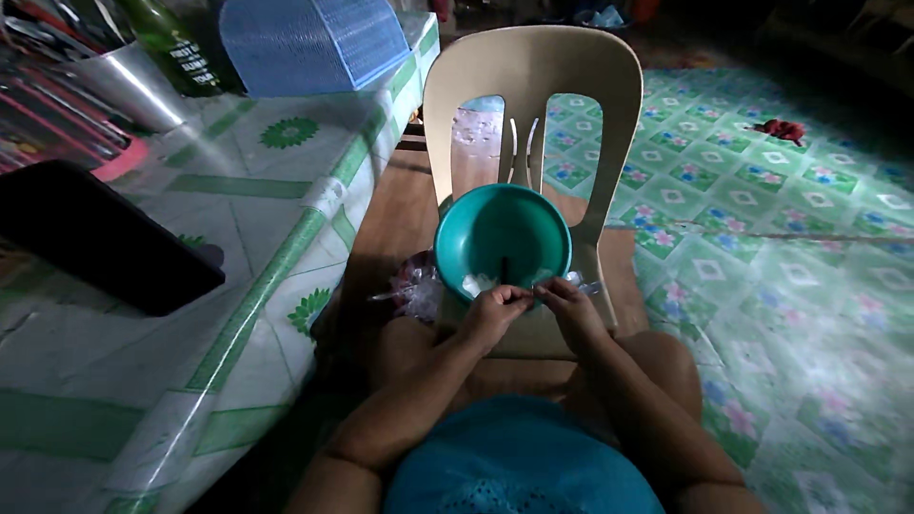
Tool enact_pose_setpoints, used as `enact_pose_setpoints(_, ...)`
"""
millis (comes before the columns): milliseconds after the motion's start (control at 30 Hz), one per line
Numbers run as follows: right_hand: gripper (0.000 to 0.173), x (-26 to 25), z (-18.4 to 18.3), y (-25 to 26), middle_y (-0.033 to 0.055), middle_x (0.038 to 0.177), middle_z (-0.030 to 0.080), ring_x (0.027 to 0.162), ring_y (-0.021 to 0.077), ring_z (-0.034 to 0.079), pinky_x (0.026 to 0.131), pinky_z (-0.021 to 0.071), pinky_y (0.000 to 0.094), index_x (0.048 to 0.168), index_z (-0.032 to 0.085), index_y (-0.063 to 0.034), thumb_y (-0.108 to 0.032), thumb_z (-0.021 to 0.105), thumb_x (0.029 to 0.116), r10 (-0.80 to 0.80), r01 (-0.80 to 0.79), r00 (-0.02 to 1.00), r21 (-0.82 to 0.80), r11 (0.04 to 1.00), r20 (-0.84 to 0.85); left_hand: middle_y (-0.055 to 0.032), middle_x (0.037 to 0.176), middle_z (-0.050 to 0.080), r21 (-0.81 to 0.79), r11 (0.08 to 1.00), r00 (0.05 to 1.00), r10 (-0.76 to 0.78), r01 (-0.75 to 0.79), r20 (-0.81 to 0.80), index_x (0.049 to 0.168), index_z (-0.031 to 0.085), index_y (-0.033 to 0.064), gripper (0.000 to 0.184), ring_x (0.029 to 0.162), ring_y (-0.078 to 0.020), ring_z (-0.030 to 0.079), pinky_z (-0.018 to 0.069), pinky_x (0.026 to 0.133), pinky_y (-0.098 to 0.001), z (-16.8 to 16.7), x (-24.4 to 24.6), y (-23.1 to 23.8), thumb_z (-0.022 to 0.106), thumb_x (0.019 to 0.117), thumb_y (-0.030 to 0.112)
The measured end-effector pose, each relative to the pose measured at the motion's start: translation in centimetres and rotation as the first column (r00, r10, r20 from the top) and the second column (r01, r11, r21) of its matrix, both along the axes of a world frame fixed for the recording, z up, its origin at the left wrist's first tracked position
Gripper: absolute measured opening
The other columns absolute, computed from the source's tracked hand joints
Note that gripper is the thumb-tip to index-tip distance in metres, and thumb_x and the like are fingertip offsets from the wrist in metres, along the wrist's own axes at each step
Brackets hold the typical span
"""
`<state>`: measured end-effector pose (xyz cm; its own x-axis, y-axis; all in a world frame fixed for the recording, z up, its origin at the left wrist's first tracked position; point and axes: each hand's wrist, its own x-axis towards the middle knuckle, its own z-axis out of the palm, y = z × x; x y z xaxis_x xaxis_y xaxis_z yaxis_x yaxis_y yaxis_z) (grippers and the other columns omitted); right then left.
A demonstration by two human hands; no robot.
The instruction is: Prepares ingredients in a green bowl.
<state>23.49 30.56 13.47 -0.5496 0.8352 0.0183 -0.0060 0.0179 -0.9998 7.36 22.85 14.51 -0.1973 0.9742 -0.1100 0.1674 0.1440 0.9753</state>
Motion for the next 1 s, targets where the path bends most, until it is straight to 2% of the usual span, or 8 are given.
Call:
enact_pose_setpoints(100,0.01,-0.6,1.3,0.4,0.004,0.094,0.069,0.089,0.0082,0.065,0.086,0.0548,0.0294,0.101,0.068,-0.0006,-0.009,0.065,0.0997,-0.032,0.025,0.995,0.079,0.997,0.09,-0.0078,0.114,0.07,0.007,0.999,0.995,-0.036,0.036,0.097,0.122,0.066,0.0018,0.03,0.104,-0.011,0.067,0.055,0.094,-0.0293,-0.3,0.1,-0.1,0.068,0.0978,0.02)
enact_pose_setpoints(167,0.01,-0.8,2.1,0.5,0.0055,0.095,0.068,0.089,0.0094,0.065,0.086,0.0555,0.0308,0.102,0.068,0.0009,-0.008,0.065,0.0996,-0.04,0.027,0.994,0.131,0.991,0.097,-0.0069,0.119,0.069,-0.027,0.994,0.988,-0.101,0.105,0.117,0.127,0.065,0.0028,0.034,0.108,-0.0104,0.066,0.054,0.097,-0.0291,-0.4,-0.1,-0.3,0.068,0.0989,0.022)
enact_pose_setpoints(267,0.009,-0.6,3.0,0.8,0.0039,0.095,0.068,0.087,0.0081,0.063,0.083,0.0548,0.0298,0.102,0.068,-0.0008,-0.009,0.065,0.1,-0.11,0.103,0.993,0.15,0.983,0.039,-0.0007,0.105,0.074,-0.121,0.984,0.991,-0.129,0.132,0.033,0.12,0.07,0.0073,0.03,0.098,-0.0061,0.068,0.0535,0.092,-0.0278,0.0,0.0,-0.7,0.063,0.1025,0.03)
enact_pose_setpoints(433,0.012,1.8,2.7,3.1,-0.002,0.096,0.066,0.086,0.0039,0.061,0.083,0.0538,0.0267,0.105,0.066,-0.0055,-0.015,0.061,0.1026,-0.275,0.287,0.957,0.147,0.947,-0.094,0.0,0.101,0.074,-0.123,0.988,0.995,-0.097,0.097,0.009,0.116,0.073,0.0064,0.03,0.096,-0.0061,0.067,0.0532,0.092,-0.029,-0.3,-1.3,-1.7,0.064,0.1023,0.031)
enact_pose_setpoints(533,0.009,3.0,1.7,4.6,-0.002,0.095,0.067,0.087,0.0063,0.063,0.084,0.0539,0.028,0.105,0.066,-0.0061,-0.012,0.059,0.102,-0.362,0.38,0.908,0.05,0.924,-0.211,-0.0009,0.101,0.074,-0.037,0.998,0.997,0.06,-0.058,0.056,0.111,0.074,0.0047,0.024,0.095,-0.0054,0.068,0.055,0.092,-0.027,-0.6,-2.1,-1.9,0.069,0.099,0.025)
enact_pose_setpoints(700,0.01,3.1,0.1,4.4,0.0001,0.089,0.066,0.081,0.0101,0.062,0.076,0.0539,0.0293,0.098,0.064,-0.0072,-0.012,0.057,0.1034,-0.473,0.452,0.846,-0.141,0.881,-0.246,-0.0031,0.096,0.073,0.046,0.947,0.937,0.307,-0.318,0.166,0.102,0.075,0.0061,0.015,0.087,-0.0096,0.067,0.0555,0.084,-0.0278,-0.2,-2.8,-1.4,0.075,0.0936,0.018)
enact_pose_setpoints(833,0.011,2.5,-1.7,3.9,0.0045,0.084,0.066,0.073,0.0124,0.062,0.067,0.0535,0.0276,0.098,0.064,-0.0031,-0.009,0.056,0.1034,-0.508,0.442,0.839,-0.303,0.845,-0.195,-0.0046,0.095,0.072,0.103,0.923,0.909,0.338,-0.371,0.244,0.101,0.074,0.0058,0.013,0.088,-0.0125,0.067,0.0555,0.085,-0.0297,0.1,-3.0,-1.1,0.076,0.0931,0.016)
enact_pose_setpoints(1000,0.011,2.5,-2.8,4.1,0.004,0.081,0.064,0.068,0.0115,0.062,0.062,0.0533,0.0259,0.099,0.061,-0.0047,-0.009,0.053,0.1046,-0.529,0.413,0.83,-0.442,0.796,-0.177,-0.0043,0.095,0.074,0.097,0.934,0.926,0.322,-0.345,0.198,0.106,0.075,0.0046,0.017,0.088,-0.0119,0.068,0.0556,0.086,-0.0292,0.2,-3.0,-1.4,0.07,0.0979,0.019)
